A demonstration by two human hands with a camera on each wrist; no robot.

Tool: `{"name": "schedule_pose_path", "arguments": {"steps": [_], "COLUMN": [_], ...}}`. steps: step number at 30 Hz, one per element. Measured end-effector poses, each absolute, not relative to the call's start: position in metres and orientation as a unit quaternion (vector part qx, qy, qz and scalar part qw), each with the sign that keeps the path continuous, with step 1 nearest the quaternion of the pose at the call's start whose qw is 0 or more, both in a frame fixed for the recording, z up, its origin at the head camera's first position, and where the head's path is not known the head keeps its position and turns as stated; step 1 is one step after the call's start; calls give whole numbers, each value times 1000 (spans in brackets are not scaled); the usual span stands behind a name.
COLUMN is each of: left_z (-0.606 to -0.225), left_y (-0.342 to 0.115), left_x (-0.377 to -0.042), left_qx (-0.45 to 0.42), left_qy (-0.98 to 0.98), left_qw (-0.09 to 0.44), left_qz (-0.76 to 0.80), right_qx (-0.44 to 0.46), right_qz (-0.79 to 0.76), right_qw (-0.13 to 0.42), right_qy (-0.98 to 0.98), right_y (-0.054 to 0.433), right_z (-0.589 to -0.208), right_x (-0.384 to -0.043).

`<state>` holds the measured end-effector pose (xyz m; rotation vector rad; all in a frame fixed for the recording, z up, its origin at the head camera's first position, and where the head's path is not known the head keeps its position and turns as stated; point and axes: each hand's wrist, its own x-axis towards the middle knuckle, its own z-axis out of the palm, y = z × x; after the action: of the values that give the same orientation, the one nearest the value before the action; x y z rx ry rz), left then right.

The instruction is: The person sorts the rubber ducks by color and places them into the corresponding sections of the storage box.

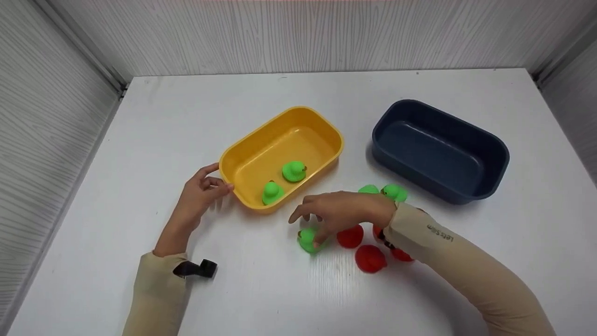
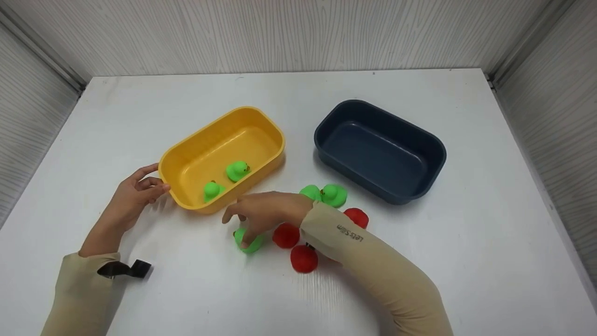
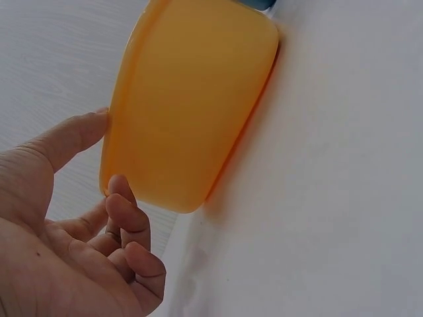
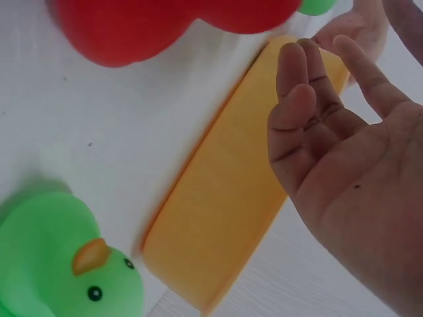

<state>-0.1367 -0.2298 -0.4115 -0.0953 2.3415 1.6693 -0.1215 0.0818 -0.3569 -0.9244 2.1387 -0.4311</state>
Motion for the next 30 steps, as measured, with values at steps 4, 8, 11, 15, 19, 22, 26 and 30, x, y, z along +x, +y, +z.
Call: {"name": "schedule_pose_path", "arguments": {"steps": [4, 8, 11, 15, 19, 22, 26, 30], "left_z": [-413, -413, -413, -412, -410, -410, -410, -410], "left_y": [-229, -229, -230, -230, -230, -229, -228, -229], "left_x": [-136, -136, -135, -135, -135, -135, -136, -136], "left_qx": [-34, -33, -34, -35, -36, -34, -30, -30], "left_qy": [808, 807, 805, 806, 815, 816, 813, 809], "left_qw": [132, 130, 131, 134, 130, 128, 130, 129], "left_qz": [573, 575, 578, 575, 564, 563, 567, 572], "right_qx": [-369, -374, -376, -375, -377, -383, -387, -386], "right_qz": [-159, -150, -134, -127, -134, -134, -134, -139], "right_qw": [379, 375, 371, 366, 363, 358, 355, 355], "right_qy": [834, 835, 838, 842, 841, 841, 841, 840], "right_y": [82, 83, 81, 80, 79, 79, 80, 80], "right_z": [-363, -367, -370, -373, -375, -376, -376, -375], "right_x": [-121, -120, -120, -120, -121, -122, -123, -123]}}
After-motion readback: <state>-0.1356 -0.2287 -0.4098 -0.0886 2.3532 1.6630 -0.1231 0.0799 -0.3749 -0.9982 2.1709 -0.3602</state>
